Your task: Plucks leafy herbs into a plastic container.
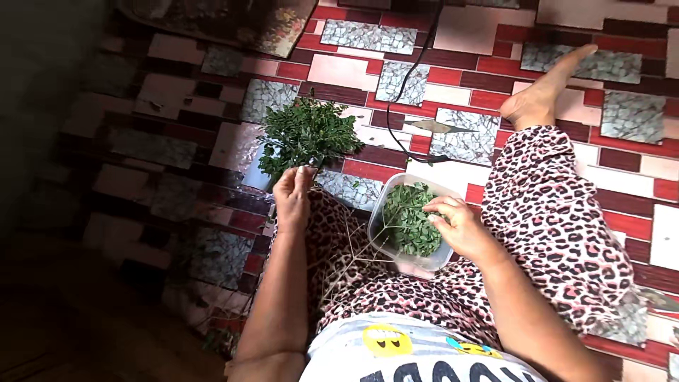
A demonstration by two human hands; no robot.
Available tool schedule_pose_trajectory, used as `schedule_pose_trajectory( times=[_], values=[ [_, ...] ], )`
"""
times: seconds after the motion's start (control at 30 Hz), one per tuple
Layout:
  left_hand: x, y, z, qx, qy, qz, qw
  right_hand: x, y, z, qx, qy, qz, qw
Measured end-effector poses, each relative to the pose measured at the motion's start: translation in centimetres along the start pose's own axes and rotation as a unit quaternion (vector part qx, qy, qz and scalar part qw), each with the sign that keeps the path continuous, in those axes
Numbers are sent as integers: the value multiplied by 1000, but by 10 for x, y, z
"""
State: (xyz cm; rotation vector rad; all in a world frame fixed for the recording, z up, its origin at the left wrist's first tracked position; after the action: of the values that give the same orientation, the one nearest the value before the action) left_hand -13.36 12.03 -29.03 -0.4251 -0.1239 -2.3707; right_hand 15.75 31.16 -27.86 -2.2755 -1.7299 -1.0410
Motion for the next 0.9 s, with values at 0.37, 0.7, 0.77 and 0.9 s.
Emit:
schedule_pose_trajectory(
  times=[0.37,0.7,0.77,0.9],
  values=[
    [-24,10,48,45,-6,-157,986,-20,-18,11,-71,-223,-116,965],
    [-127,-14,62,123,-111,-382,909,-49,-25,7,67,-181,-102,976],
    [-126,-16,63,108,-118,-365,917,-49,-24,4,83,-176,-87,977],
    [-124,-6,61,122,-85,-322,935,-52,-26,-3,-2,-262,-109,959]
  ],
)
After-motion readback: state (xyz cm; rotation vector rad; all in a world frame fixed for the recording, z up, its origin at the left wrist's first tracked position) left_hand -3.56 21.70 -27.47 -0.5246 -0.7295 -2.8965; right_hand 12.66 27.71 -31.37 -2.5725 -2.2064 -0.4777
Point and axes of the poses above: each hand's wrist, its own y-axis away from the middle knuckle, its own x-axis out of the back of the hand, z = x × y, the point moved 2 cm from there along -y, towards the middle knuckle, and after that the axes turned 15 degrees about -z, right-handed, at the moved point
